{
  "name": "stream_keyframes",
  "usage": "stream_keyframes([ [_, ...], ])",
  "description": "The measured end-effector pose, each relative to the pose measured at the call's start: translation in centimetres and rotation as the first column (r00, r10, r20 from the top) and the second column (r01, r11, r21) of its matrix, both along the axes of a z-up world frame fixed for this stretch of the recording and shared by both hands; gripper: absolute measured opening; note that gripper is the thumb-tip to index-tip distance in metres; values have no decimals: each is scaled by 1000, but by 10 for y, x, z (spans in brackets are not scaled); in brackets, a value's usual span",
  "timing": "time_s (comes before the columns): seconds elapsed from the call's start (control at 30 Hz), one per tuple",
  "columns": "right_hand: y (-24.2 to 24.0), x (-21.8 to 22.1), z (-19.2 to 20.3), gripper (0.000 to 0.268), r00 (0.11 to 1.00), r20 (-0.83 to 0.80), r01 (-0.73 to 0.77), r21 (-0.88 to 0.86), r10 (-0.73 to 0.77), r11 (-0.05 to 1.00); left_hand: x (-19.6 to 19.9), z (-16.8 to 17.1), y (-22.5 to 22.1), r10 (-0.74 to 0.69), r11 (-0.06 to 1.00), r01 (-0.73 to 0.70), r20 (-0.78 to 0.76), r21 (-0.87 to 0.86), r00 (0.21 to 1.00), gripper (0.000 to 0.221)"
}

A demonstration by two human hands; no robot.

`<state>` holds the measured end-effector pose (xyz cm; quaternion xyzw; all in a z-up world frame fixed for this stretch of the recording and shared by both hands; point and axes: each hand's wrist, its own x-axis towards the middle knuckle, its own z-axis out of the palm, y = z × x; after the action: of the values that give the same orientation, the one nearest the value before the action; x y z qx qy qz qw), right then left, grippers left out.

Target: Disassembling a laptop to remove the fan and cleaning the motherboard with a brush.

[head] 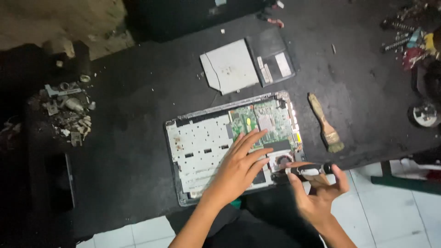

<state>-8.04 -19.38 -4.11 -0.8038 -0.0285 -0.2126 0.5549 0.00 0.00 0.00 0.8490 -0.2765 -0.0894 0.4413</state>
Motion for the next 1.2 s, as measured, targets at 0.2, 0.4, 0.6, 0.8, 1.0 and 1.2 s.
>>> stream_keyframes([
  [0.2,-15,-18,-31,76,998,49,57,-181,-49,982,-4,-16,1,37,999,-36,72,-15,997,30],
  [0.4,-18,-21,-40,70,990,107,118,-318,-89,941,-4,-15,2,42,999,-41,98,-13,994,28],
  [0.6,-15,-12,-24,81,993,99,-32,-256,60,966,-5,-20,2,47,999,-45,98,-23,994,28],
  [0.8,-15,4,7,88,899,219,-296,-338,380,894,-6,-21,3,38,999,-36,77,-24,996,30],
  [1.0,-21,10,19,88,882,186,-276,-542,434,794,-6,-18,4,42,999,-39,94,-34,995,29],
  [1.2,-17,12,23,84,851,192,-365,-451,488,814,-7,-20,4,51,998,-47,100,-34,994,30],
])
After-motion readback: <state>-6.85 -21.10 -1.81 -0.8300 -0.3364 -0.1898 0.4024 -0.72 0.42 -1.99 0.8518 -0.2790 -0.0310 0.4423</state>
